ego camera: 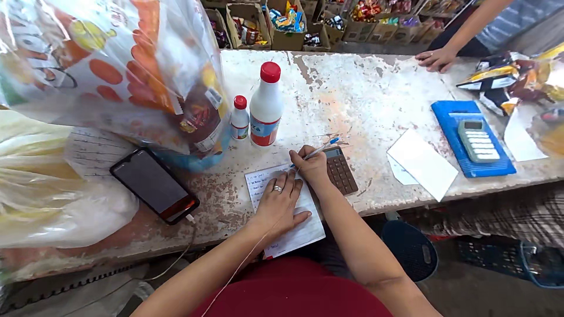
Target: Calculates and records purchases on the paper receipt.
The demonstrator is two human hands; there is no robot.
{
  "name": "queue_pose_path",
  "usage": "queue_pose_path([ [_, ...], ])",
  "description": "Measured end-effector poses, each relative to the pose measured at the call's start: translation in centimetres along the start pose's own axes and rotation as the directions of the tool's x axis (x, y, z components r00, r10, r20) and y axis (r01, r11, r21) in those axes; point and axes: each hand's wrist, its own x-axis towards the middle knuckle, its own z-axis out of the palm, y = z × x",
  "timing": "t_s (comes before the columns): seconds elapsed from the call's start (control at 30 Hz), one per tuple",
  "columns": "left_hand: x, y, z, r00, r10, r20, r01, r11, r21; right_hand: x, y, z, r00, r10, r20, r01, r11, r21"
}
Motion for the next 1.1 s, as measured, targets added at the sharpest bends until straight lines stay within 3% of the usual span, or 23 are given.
queue_pose_path([
  [0.27,-0.07,-0.46,1.01,0.995,0.041,-0.096,-0.044,0.998,-0.032,0.00,-0.18,0.23,1.000,-0.009,0.020,0.010,1.000,-0.027],
  [1.1,-0.07,-0.42,0.91,0.995,0.040,-0.087,-0.043,0.999,-0.033,0.03,-0.45,0.18,1.000,-0.003,0.015,0.004,0.997,-0.077],
])
